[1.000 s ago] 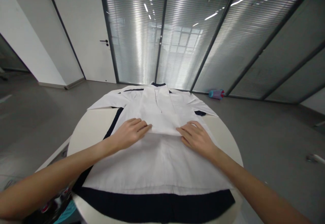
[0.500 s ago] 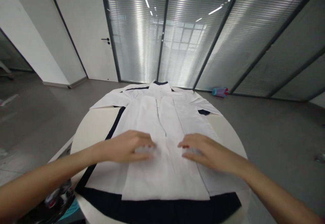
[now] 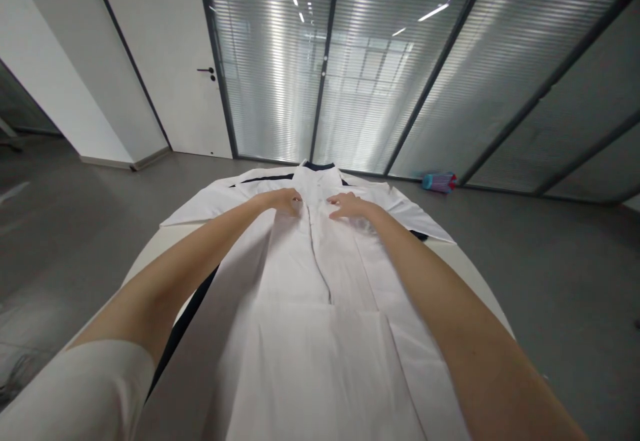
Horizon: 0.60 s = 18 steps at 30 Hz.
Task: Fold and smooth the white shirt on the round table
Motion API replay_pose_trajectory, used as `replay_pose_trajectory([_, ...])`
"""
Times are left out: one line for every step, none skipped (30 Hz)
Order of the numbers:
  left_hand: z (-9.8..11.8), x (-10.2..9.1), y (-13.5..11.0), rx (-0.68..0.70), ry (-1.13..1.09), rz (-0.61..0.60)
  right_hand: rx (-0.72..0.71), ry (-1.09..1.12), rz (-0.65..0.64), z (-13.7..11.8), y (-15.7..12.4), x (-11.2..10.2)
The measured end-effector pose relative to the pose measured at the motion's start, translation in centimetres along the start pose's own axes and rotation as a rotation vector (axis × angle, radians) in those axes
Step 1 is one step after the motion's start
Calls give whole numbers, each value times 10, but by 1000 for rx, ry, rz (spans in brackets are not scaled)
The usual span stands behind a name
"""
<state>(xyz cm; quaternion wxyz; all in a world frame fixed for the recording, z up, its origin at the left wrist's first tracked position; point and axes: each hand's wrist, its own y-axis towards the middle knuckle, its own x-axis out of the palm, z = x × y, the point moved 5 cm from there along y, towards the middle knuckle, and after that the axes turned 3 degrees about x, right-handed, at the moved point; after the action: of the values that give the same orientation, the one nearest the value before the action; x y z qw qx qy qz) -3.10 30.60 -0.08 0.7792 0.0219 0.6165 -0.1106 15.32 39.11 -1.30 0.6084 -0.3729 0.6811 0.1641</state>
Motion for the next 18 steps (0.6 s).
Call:
replay_pose_trajectory([0, -1, 0, -10, 7, -5, 21, -29, -16, 0, 0, 0])
replay_pose_trajectory([0, -2, 1, -22, 17, -6, 41, -54, -24, -1, 0, 0])
replay_pose_trajectory([1, -3, 1, -32, 30, -4, 59, -72, -23, -2, -1, -1])
replay_pose_trajectory([2, -4, 2, -40, 43, -2, 73, -85, -11, -4, -1, -3])
replay_pose_trajectory([4, -7, 2, -42, 54, 2, 85, -96, 12, -5, -3, -5])
replay_pose_trajectory([6, -10, 2, -41, 63, 8, 93, -105, 46, -7, -4, -10])
replay_pose_trajectory([10, -16, 2, -43, 74, 28, 99, -117, 92, -10, -7, -16])
replay_pose_trajectory([15, -24, -1, -49, 97, 69, 105, -132, 150, -12, -12, -24])
replay_pose_trajectory([21, -34, -5, -55, 133, 134, 111, -155, 222, -16, -19, -33])
replay_pose_trajectory([30, -45, -12, -55, 183, 217, 112, -189, 310, -20, -30, -43])
replay_pose_trajectory([40, -55, -22, -46, 242, 306, 103, -235, 412, -26, -43, -54])
replay_pose_trajectory([52, -64, -34, -25, 301, 385, 79, -291, 516, -34, -60, -63])
replay_pose_trajectory([65, -69, -49, 9, 354, 441, 44, -353, 607, -43, -79, -68])
replay_pose_trajectory([77, -69, -64, 47, 394, 465, 3, -414, 673, -54, -100, -69])
replay_pose_trajectory([89, -65, -81, 85, 422, 461, -41, -473, 698, -64, -121, -65])
replay_pose_trajectory([99, -57, -97, 117, 438, 434, -76, -522, 689, -74, -142, -57])
replay_pose_trajectory([108, -45, -114, 144, 443, 397, -98, -560, 667, -82, -161, -44])
replay_pose_trajectory([115, -30, -129, 171, 439, 353, -122, -587, 639, -89, -179, -29])
